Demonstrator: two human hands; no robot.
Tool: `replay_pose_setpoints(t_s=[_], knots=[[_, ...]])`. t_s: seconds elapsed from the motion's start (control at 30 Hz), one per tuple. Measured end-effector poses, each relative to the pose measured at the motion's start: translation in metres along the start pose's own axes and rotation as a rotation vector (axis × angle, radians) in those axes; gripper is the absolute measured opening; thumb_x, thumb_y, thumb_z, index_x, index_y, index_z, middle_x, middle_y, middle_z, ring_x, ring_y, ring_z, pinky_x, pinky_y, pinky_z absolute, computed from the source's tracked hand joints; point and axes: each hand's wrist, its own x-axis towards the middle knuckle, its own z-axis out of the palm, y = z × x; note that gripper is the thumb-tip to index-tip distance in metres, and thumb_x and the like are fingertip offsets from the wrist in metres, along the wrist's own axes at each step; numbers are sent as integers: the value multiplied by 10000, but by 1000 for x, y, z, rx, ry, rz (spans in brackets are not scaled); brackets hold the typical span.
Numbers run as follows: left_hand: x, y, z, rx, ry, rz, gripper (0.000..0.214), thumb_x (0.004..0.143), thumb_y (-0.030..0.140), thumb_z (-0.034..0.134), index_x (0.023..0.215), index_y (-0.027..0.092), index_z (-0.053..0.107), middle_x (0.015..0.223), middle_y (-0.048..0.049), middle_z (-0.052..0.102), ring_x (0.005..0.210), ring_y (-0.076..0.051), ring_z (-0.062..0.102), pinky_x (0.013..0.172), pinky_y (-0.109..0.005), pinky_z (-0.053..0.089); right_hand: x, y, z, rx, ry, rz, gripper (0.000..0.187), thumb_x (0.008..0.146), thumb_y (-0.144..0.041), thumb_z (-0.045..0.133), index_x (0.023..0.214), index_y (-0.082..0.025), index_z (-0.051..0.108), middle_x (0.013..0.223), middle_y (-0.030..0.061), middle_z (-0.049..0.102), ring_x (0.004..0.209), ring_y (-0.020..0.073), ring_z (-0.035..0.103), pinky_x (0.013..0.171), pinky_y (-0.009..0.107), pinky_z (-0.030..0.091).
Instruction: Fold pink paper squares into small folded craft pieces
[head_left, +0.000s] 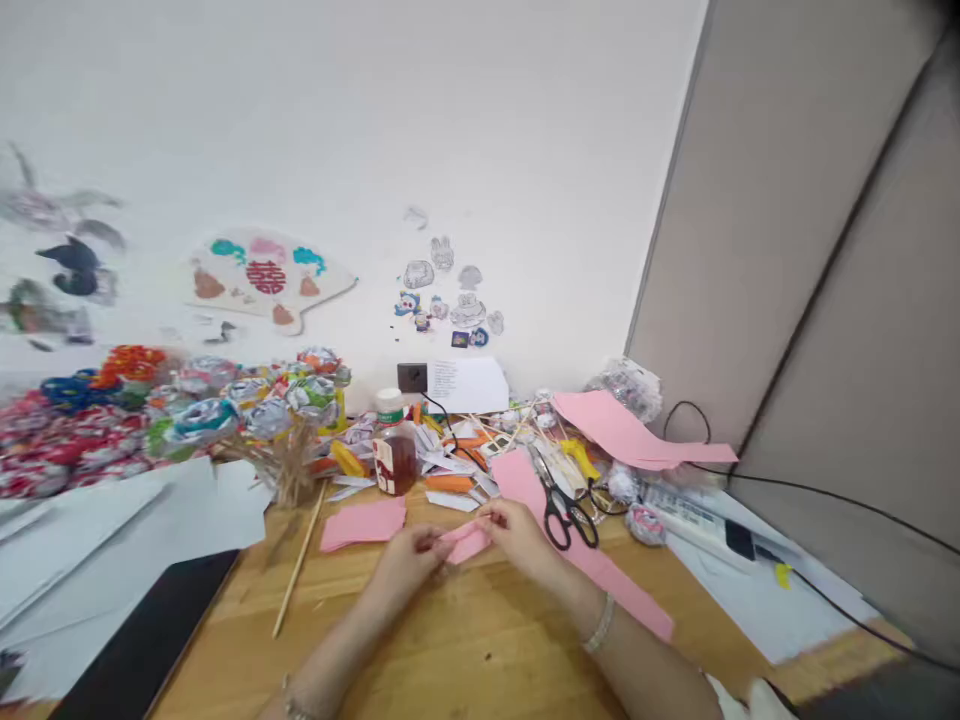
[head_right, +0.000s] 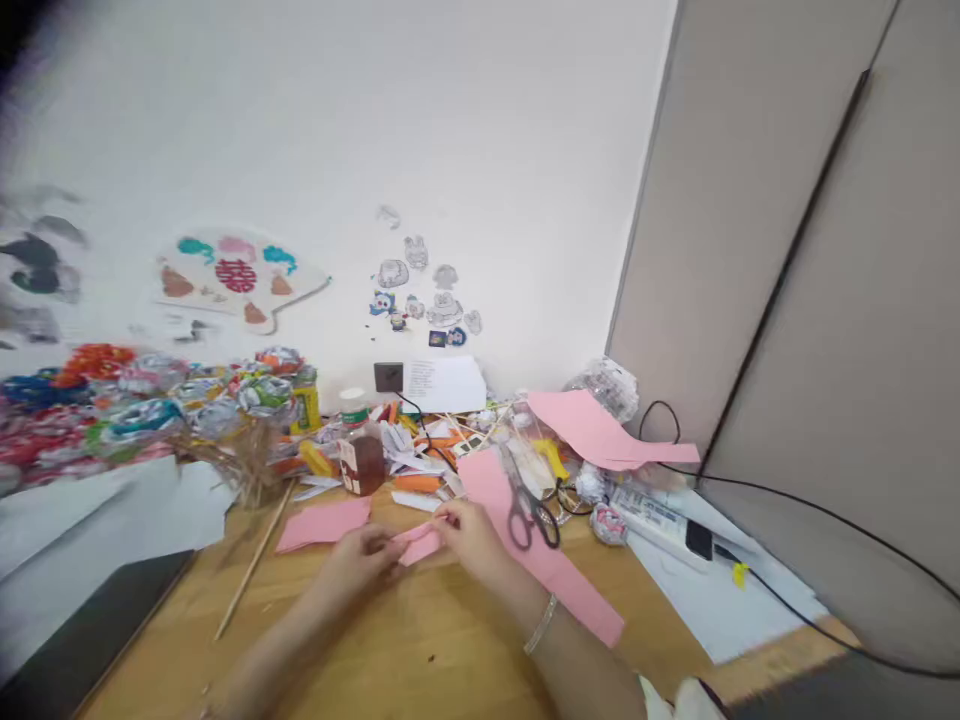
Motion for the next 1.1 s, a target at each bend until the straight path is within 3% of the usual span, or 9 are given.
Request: replay_pose_setpoints(t_s=[0.17, 0.37, 0.63, 0.8, 1.1], knots=[[-5, 12, -3, -35, -58, -19, 198, 628, 334, 561, 651, 138, 570, 445, 53, 536, 424, -92, 458, 443, -200, 321, 2, -4, -1, -15, -10, 16, 120, 715, -192, 522, 710, -131, 625, 648, 21, 574, 621, 139, 506, 570, 222, 365], [-8, 16, -6, -142, -87, -24, 281, 606, 417, 602, 635, 139, 575, 446, 20, 579, 428, -117, 511, 458, -216, 359, 0, -11, -3, 9, -20, 16, 117, 719, -211, 528, 709, -139, 619, 642, 9, 563, 610, 130, 490, 571, 221, 367], [-13, 23, -11, -419, -198, -181, 197, 611, 301, 624, 714, 135, 596, 585, -31, 644, 544, -163, 605, 524, -252, 451, -1, -11, -4, 13, -43, -3, 120, 728, -219, 535, 746, -141, 625, 685, 16, 578, 655, 135, 514, 581, 216, 390], [-14, 21, -8, -317, -195, -176, 266, 621, 389, 635, 662, 127, 612, 582, -10, 612, 544, -144, 588, 545, -246, 456, -3, -10, -3, 2, -106, -19, 122, 732, -228, 539, 753, -146, 628, 704, 20, 590, 668, 141, 530, 584, 219, 391], [-9, 18, -6, -197, -180, -132, 349, 535, 467, 678, 566, 134, 577, 513, 45, 540, 473, -96, 503, 502, -220, 406, -4, -13, -2, -73, -75, 17, 106, 706, -199, 552, 743, -157, 642, 671, 7, 586, 615, 125, 505, 548, 209, 359]])
